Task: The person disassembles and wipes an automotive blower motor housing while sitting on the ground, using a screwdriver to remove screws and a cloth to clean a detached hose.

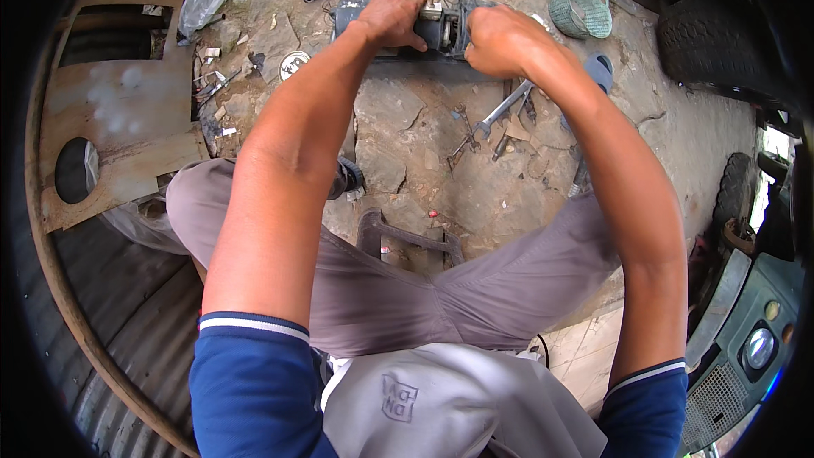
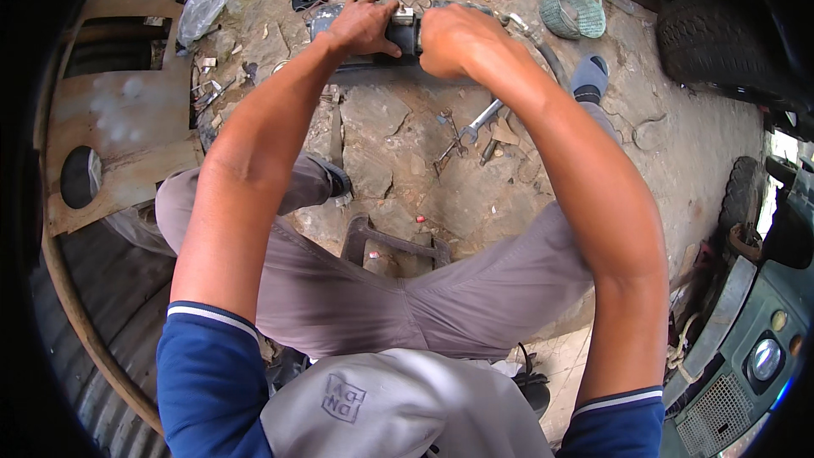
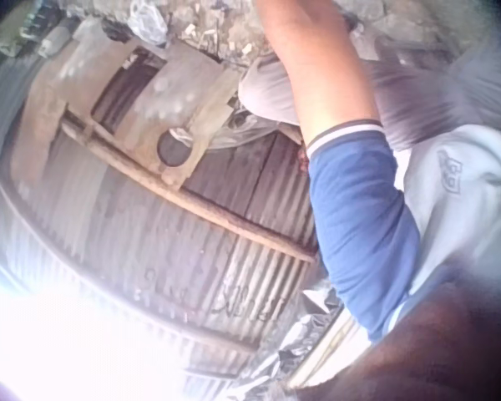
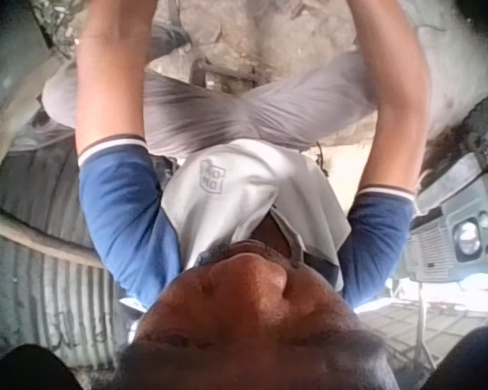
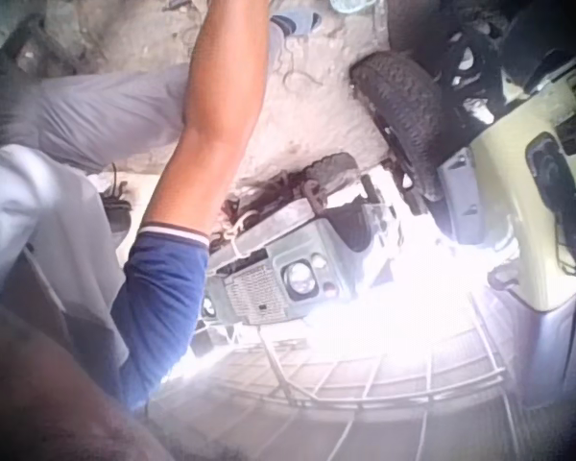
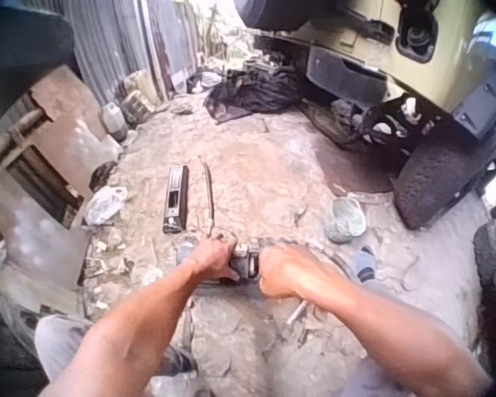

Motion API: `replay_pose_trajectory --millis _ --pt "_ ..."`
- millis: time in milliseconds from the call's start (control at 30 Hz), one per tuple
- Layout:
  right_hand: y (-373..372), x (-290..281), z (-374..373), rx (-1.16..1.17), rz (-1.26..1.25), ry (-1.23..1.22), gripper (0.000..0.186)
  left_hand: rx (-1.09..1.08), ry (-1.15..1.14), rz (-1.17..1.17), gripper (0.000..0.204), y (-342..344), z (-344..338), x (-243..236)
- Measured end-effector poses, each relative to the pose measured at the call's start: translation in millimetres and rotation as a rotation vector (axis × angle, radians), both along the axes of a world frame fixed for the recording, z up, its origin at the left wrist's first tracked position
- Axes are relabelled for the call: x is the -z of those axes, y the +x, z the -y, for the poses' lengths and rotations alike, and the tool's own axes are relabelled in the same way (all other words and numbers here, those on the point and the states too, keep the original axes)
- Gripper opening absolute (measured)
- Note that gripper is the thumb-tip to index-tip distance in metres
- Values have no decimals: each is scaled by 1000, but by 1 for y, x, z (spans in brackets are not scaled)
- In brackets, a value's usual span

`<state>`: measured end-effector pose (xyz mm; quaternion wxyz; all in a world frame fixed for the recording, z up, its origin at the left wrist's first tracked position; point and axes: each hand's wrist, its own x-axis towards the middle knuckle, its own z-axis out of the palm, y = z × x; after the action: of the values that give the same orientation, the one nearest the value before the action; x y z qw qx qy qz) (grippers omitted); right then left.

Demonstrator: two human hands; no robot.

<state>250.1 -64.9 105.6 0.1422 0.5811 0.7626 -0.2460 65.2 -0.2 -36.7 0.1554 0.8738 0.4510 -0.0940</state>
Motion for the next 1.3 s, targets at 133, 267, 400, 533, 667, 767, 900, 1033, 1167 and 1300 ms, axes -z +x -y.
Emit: replay_pose_trajectory --millis 133,267,400,533,667,767,900,1033,1167,1300 --pt "-4 0 -12 15 91 9 30 -1 -17 -29 89 0 -4 1" --pt "-4 5 -17 -5 37 31 30 1 -18 -24 87 0 -3 1" --pt "2 14 -20 26 -52 75 29 9 1 10 85 0 -4 0" --pt "2 19 -22 37 -44 40 29 12 1 18 85 -2 -5 1" --pt "-1 15 -20 71 17 -15 31 8 5 22 84 0 -6 3" --pt "-5 14 -13 83 19 -3 33 3 37 50 82 -4 -8 8" --pt "-2 19 -18 100 4 -3 34 2 26 63 77 -3 -12 10" --pt "2 21 -24 62 -48 54 30 -1 -1 36 84 -2 -14 5" --pt "0 24 -28 56 -22 56 29 5 0 47 85 -1 -14 3" --pt "3 28 -32 84 -57 35 29 0 7 60 84 -3 -14 5"
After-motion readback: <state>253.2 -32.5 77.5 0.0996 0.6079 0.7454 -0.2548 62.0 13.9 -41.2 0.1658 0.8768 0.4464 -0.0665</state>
